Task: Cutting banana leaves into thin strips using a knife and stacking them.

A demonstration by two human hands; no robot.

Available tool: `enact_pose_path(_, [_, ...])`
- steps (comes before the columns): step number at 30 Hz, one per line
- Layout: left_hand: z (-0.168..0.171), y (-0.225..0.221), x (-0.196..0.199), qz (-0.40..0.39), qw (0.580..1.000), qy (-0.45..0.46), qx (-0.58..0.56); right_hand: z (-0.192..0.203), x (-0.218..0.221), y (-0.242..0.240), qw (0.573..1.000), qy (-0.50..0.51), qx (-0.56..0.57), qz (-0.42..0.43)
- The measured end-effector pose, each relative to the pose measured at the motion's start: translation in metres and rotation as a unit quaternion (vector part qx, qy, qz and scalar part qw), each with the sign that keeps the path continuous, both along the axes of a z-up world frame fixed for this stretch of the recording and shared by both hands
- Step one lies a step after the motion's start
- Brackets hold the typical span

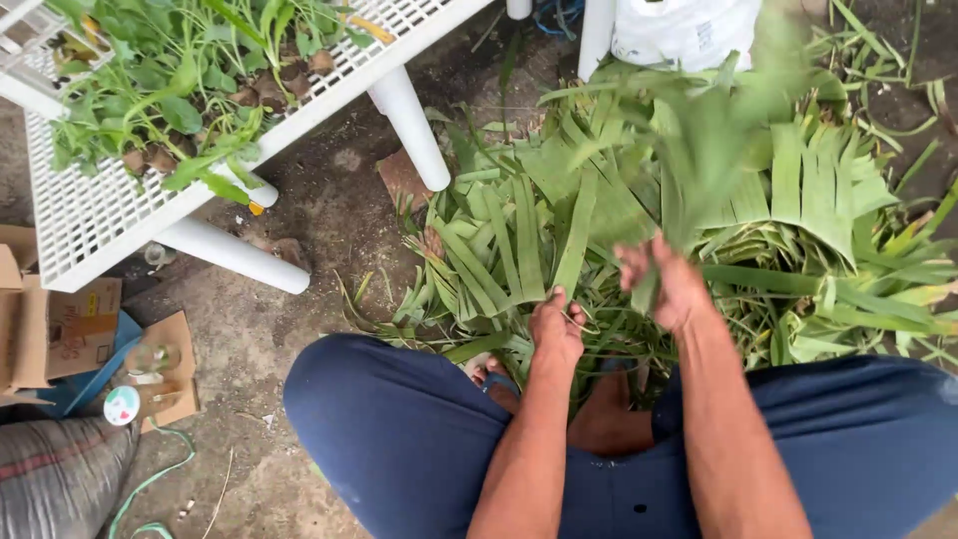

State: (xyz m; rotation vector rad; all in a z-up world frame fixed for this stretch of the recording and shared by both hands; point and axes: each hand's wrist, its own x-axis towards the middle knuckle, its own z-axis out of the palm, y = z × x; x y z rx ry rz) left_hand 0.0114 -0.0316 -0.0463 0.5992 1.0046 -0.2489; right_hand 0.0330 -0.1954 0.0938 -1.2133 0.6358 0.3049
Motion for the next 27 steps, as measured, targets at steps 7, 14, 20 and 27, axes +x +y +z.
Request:
enact_pose_path(7, [0.002, -0.002, -0.015, -0.023, 0.999, 0.013, 0.025, -0.154, -0.03, -0.004, 0.972, 0.135, 0.137, -0.133])
enact_pose_path(14, [-0.008, 0.001, -0.009, -0.013, 1.0, -0.005, 0.012, -0.118, -0.03, 0.029, 0.983, 0.046, 0.083, -0.154])
enact_pose_path(20, [-0.008, 0.004, -0.012, -0.013, 1.0, -0.013, 0.005, -0.066, -0.033, 0.057, 0.988, 0.024, 0.069, -0.138])
enact_pose_path(27, [-0.002, 0.007, -0.013, -0.023, 0.999, -0.027, 0.013, -0.094, -0.034, 0.068, 0.991, 0.011, 0.056, -0.12])
